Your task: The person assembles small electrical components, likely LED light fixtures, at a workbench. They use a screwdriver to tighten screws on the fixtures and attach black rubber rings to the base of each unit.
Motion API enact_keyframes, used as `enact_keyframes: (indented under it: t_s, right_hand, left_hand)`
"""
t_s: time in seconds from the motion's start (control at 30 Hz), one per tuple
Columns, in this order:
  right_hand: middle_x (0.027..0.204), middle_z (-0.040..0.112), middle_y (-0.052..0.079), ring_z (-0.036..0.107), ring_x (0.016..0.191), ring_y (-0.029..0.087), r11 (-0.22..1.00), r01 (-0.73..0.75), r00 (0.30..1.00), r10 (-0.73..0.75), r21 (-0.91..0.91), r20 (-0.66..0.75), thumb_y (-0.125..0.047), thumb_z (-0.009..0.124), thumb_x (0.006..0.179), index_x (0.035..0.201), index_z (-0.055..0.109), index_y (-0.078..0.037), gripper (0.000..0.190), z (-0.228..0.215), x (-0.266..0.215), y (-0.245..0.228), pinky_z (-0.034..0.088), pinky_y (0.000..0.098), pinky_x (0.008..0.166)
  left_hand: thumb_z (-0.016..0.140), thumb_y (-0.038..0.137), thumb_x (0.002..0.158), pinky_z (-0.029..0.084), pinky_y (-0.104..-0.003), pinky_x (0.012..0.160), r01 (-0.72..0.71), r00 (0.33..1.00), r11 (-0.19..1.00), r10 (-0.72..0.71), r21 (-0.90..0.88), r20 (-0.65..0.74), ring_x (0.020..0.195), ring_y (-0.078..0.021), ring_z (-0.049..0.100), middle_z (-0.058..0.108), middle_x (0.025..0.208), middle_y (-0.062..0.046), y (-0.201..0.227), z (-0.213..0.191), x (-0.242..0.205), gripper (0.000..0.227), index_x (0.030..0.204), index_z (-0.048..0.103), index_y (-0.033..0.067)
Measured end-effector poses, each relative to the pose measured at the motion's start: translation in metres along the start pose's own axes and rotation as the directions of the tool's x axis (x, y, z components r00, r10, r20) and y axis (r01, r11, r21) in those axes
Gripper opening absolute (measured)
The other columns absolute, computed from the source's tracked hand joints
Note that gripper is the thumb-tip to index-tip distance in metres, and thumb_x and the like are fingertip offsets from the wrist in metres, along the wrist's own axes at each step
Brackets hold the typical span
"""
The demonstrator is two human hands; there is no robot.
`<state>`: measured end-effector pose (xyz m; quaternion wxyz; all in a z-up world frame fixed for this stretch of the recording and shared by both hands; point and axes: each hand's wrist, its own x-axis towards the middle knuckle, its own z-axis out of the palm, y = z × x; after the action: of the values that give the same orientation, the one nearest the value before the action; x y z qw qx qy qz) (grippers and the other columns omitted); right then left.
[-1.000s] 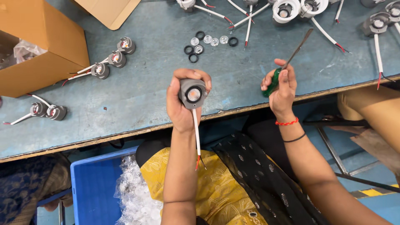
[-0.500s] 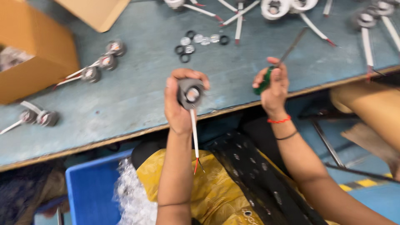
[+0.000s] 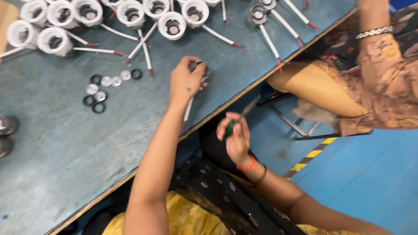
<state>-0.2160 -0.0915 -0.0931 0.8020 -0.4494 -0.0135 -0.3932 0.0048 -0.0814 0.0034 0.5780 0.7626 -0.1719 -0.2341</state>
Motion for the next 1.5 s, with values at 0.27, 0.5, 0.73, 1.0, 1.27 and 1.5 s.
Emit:
enact_keyframes:
  t_s: [0.27, 0.5, 0.73, 1.0, 1.27, 1.5]
  right_hand:
    - [0.089, 0.058, 0.010, 0.054, 0.077, 0.018, 0.954, -0.259, 0.951, 0.280, -0.154, 0.134, -0.032, 0.041, 0.115, 0.141, 0.048, 0.000, 0.042, -0.046, -0.065, -0.024, 0.049, 0.0330, 0.073]
    - [0.093, 0.058, 0.011, 0.054, 0.083, 0.017, 0.956, -0.274, 0.948, 0.287, -0.104, 0.136, -0.031, 0.041, 0.116, 0.142, 0.047, 0.002, 0.042, -0.058, -0.076, -0.012, 0.049, 0.0324, 0.077]
    - [0.090, 0.058, 0.009, 0.054, 0.077, 0.015, 0.899, -0.402, 0.912, 0.410, -0.174, 0.011, -0.032, 0.042, 0.114, 0.138, 0.049, 0.003, 0.043, -0.067, -0.078, 0.013, 0.048, 0.0291, 0.072]
    - [0.090, 0.058, 0.009, 0.055, 0.076, 0.015, 0.864, -0.480, 0.876, 0.481, -0.150, -0.036, -0.032, 0.042, 0.113, 0.139, 0.048, 0.001, 0.042, -0.074, -0.075, 0.021, 0.049, 0.0296, 0.072]
    - [0.090, 0.060, 0.009, 0.056, 0.075, 0.016, 0.869, -0.357, 0.902, 0.416, -0.342, 0.116, -0.032, 0.040, 0.116, 0.140, 0.048, 0.000, 0.040, -0.071, -0.078, 0.021, 0.050, 0.0299, 0.070]
    - [0.090, 0.058, 0.010, 0.055, 0.077, 0.016, 0.892, -0.326, 0.908, 0.387, -0.313, 0.159, -0.030, 0.041, 0.117, 0.141, 0.047, -0.001, 0.038, -0.064, -0.077, 0.017, 0.049, 0.0299, 0.072]
  left_hand:
    - [0.070, 0.028, 0.085, 0.062, -0.034, 0.057, 0.030, 0.995, 0.998, -0.025, -0.051, 0.094, 0.059, -0.0223, 0.077, 0.077, 0.096, -0.015, 0.034, 0.120, 0.076, 0.048, 0.126, 0.062, 0.0028]
    - [0.066, 0.012, 0.089, 0.048, -0.042, 0.108, -0.339, 0.911, 0.933, 0.359, 0.123, -0.205, 0.129, -0.0412, 0.060, 0.058, 0.143, -0.029, 0.023, 0.167, 0.122, 0.072, 0.153, 0.038, -0.0054]
    - [0.070, 0.022, 0.084, 0.047, -0.043, 0.104, -0.325, 0.921, 0.787, 0.390, 0.524, -0.015, 0.131, -0.0399, 0.053, 0.039, 0.154, -0.019, 0.028, 0.124, 0.074, 0.057, 0.135, 0.057, -0.0004]
    - [0.058, -0.001, 0.089, 0.056, -0.042, 0.097, -0.779, 0.625, 0.610, 0.738, 0.144, 0.256, 0.110, -0.0338, 0.068, 0.071, 0.118, -0.008, 0.065, 0.025, -0.100, 0.035, 0.120, 0.067, 0.0121]
    - [0.053, -0.012, 0.093, 0.057, -0.037, 0.102, -0.959, 0.252, 0.278, 0.928, -0.059, 0.275, 0.116, -0.0332, 0.067, 0.063, 0.128, -0.013, 0.101, -0.056, -0.291, 0.035, 0.124, 0.065, -0.0031]
    - [0.048, -0.021, 0.096, 0.059, -0.032, 0.106, -0.986, 0.071, 0.107, 0.965, -0.132, 0.252, 0.120, -0.0328, 0.065, 0.057, 0.137, -0.017, 0.085, -0.076, -0.310, 0.036, 0.127, 0.064, -0.0165]
